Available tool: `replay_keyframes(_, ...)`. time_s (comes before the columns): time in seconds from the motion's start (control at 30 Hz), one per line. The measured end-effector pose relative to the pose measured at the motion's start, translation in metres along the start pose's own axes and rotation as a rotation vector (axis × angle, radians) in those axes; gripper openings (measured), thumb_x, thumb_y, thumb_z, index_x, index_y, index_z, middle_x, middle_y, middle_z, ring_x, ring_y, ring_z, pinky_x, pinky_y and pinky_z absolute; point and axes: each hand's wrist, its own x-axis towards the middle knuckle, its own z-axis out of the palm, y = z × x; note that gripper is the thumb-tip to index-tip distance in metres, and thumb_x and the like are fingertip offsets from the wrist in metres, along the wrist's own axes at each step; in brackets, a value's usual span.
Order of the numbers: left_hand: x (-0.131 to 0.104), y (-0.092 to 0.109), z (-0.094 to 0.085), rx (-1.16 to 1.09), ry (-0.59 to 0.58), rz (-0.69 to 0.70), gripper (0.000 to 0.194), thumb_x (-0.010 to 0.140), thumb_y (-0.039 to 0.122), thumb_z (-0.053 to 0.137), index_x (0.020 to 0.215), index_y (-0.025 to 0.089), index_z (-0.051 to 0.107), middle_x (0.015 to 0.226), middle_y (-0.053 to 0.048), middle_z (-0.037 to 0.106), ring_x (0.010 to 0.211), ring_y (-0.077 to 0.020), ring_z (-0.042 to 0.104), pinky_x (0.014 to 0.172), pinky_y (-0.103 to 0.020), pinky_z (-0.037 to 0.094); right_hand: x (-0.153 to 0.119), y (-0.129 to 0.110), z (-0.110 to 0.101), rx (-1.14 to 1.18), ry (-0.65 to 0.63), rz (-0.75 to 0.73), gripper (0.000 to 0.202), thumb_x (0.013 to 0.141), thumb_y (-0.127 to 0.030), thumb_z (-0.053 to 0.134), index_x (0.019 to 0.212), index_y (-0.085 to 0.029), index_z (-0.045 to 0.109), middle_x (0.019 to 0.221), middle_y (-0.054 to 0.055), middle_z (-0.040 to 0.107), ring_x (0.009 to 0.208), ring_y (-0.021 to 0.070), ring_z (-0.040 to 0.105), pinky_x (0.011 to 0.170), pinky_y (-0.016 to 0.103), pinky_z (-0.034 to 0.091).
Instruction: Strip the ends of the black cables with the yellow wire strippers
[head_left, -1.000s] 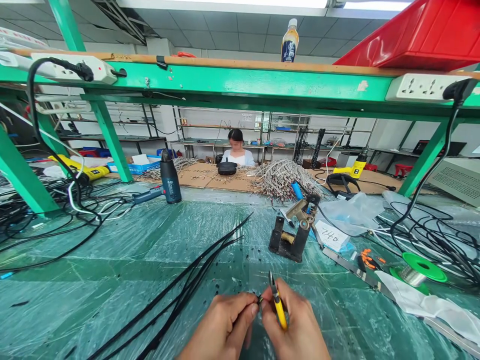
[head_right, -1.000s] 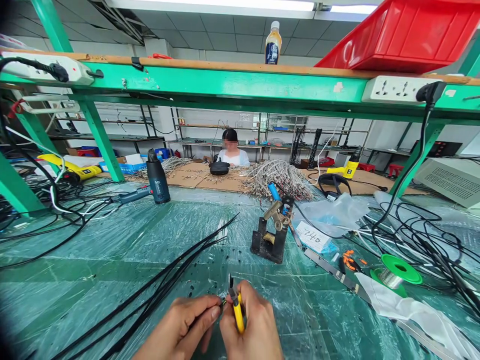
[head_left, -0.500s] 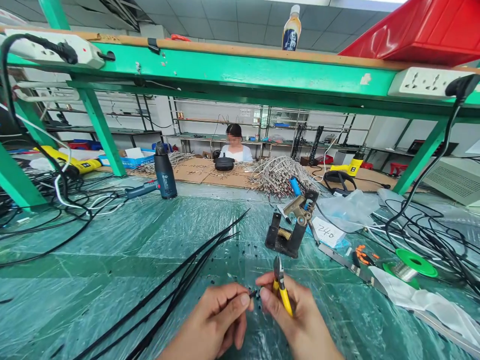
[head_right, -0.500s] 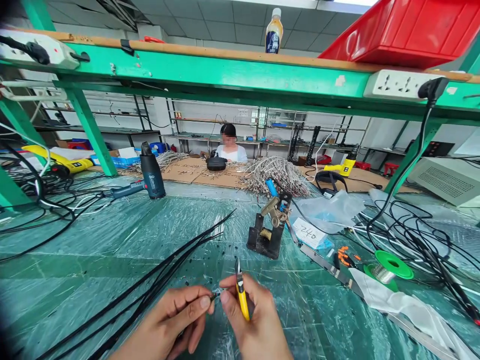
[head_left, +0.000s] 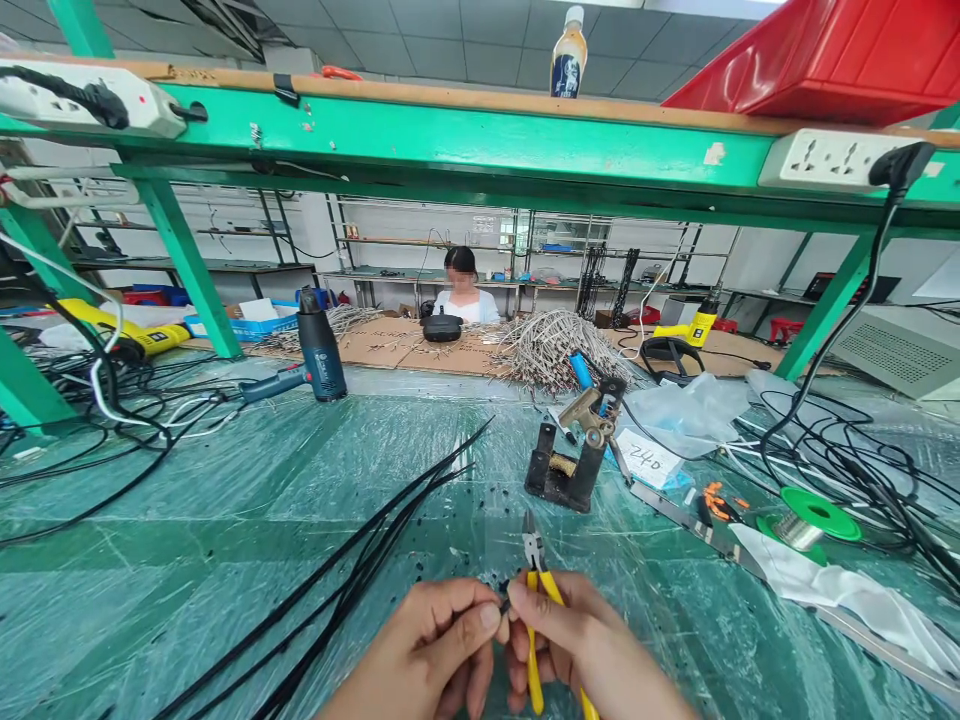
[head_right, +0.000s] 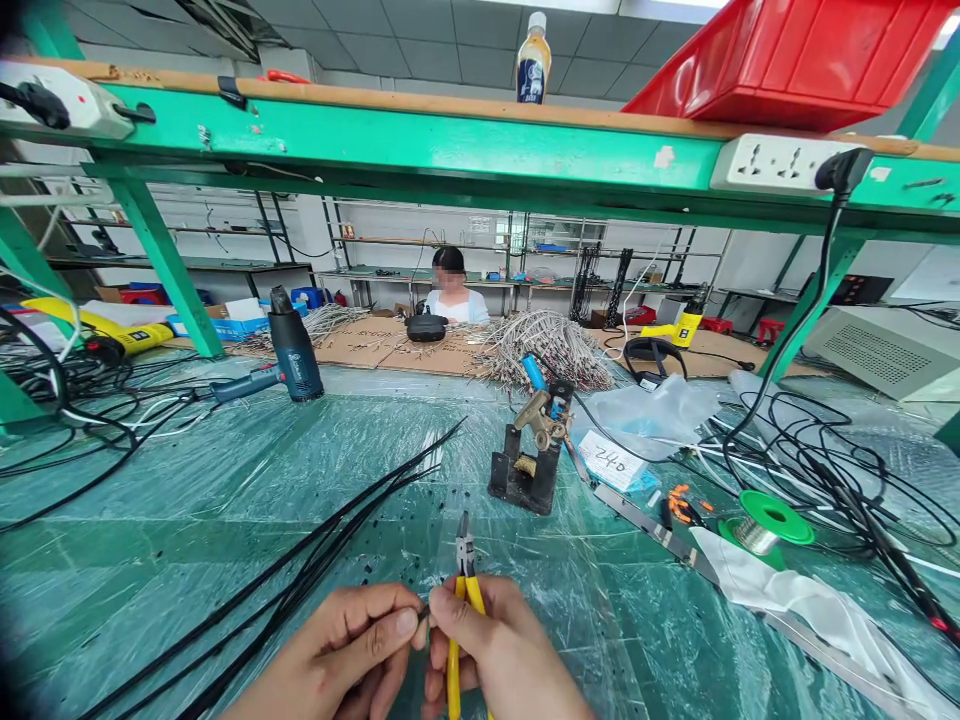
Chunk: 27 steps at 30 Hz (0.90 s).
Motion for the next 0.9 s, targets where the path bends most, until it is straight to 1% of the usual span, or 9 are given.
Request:
replay_keyframes(0.07, 0.000, 0.002, 0.001, 0.100, 0.049, 0.036, 0.044, 0.092, 0.050, 0.040, 0.079, 0.014, 0.062, 0.050, 0.004, 0.051, 0.035, -0.0062, 0.031, 0.035, -0.018, 0.022, -0.001, -0.004, 0.003, -0.126, 0.074, -0.064, 0.037, 0.079, -0.052, 0.062, 0.079, -0.015, 0.057, 0.060, -0.002, 0.055, 0.053, 0.0126, 0.056, 0.057, 0.028, 0.046)
replay_keyframes(0.13, 0.000, 0.003, 0.002, 0.226, 0.083, 0.106, 0.044, 0.094, 0.046, 0.037, 0.080, 0.014, 0.063, 0.055, 0.002, 0.055, 0.042, -0.0080, 0.041, 0.042, -0.018, 0.030, -0.002, -0.008, 0.006, -0.244, 0.121, -0.107, 0.038, 0.079, -0.054, 0.062, 0.077, -0.016, 0.057, 0.059, -0.002, 0.055, 0.055, 0.0123, 0.055, 0.058, 0.026, 0.044)
replay_keyframes(0.2, 0.000, 0.002, 0.002, 0.334, 0.105, 0.160, 0.041, 0.095, 0.043, 0.037, 0.080, 0.015, 0.063, 0.062, 0.000, 0.060, 0.053, -0.0104, 0.051, 0.052, -0.019, 0.036, -0.003, -0.010, 0.008, -0.295, 0.127, -0.110, 0.039, 0.078, -0.055, 0.062, 0.075, -0.017, 0.056, 0.057, -0.002, 0.055, 0.054, 0.0119, 0.054, 0.057, 0.025, 0.042)
replay_keyframes(0.27, 0.000, 0.000, 0.001, 0.396, 0.120, 0.174, 0.040, 0.096, 0.041, 0.036, 0.080, 0.016, 0.062, 0.065, -0.001, 0.063, 0.058, -0.0119, 0.055, 0.058, -0.020, 0.039, -0.002, -0.009, 0.008, -0.286, 0.104, -0.123, 0.040, 0.077, -0.055, 0.062, 0.076, -0.017, 0.055, 0.057, -0.002, 0.055, 0.054, 0.0115, 0.053, 0.057, 0.025, 0.041)
replay_keyframes(0.4, 0.000, -0.002, -0.002, 0.427, 0.153, 0.180, 0.039, 0.096, 0.039, 0.036, 0.078, 0.017, 0.061, 0.066, -0.003, 0.066, 0.058, -0.0134, 0.057, 0.062, -0.022, 0.040, 0.000, -0.005, 0.008, -0.256, 0.076, -0.161, 0.038, 0.079, -0.054, 0.062, 0.080, -0.017, 0.056, 0.058, -0.002, 0.057, 0.056, 0.0111, 0.054, 0.060, 0.025, 0.042)
replay_keyframes(0.5, 0.000, -0.002, -0.001, 0.453, 0.169, 0.229, 0.037, 0.096, 0.038, 0.036, 0.077, 0.017, 0.061, 0.068, -0.003, 0.067, 0.061, -0.0140, 0.059, 0.064, -0.021, 0.041, 0.002, 0.002, 0.006, -0.234, 0.086, -0.188, 0.037, 0.079, -0.053, 0.063, 0.080, -0.017, 0.056, 0.057, -0.003, 0.057, 0.054, 0.0106, 0.054, 0.059, 0.024, 0.042)
replay_keyframes(0.67, -0.001, -0.006, 0.001, 0.496, 0.194, 0.323, 0.032, 0.096, 0.033, 0.038, 0.077, 0.019, 0.058, 0.067, -0.002, 0.065, 0.062, -0.0135, 0.061, 0.061, -0.020, 0.042, 0.007, 0.013, 0.005, -0.191, 0.124, -0.237, 0.036, 0.073, -0.049, 0.071, 0.079, -0.017, 0.055, 0.057, -0.003, 0.056, 0.052, 0.0099, 0.053, 0.054, 0.022, 0.040)
replay_keyframes(0.8, -0.002, -0.007, 0.001, 0.555, 0.210, 0.335, 0.024, 0.094, 0.029, 0.042, 0.083, 0.019, 0.061, 0.076, -0.004, 0.069, 0.069, -0.0146, 0.063, 0.064, -0.019, 0.043, 0.006, 0.012, 0.005, -0.181, 0.100, -0.208, 0.034, 0.077, -0.049, 0.068, 0.081, -0.017, 0.055, 0.059, -0.004, 0.056, 0.055, 0.0098, 0.054, 0.056, 0.022, 0.041)
replay_keyframes(0.9, -0.002, -0.007, 0.001, 0.572, 0.233, 0.324, 0.019, 0.092, 0.028, 0.046, 0.086, 0.019, 0.062, 0.077, -0.005, 0.070, 0.067, -0.0147, 0.064, 0.061, -0.020, 0.043, 0.004, 0.009, 0.005, -0.190, 0.102, -0.175, 0.035, 0.077, -0.050, 0.068, 0.083, -0.018, 0.055, 0.060, -0.003, 0.056, 0.057, 0.0107, 0.055, 0.058, 0.023, 0.042)
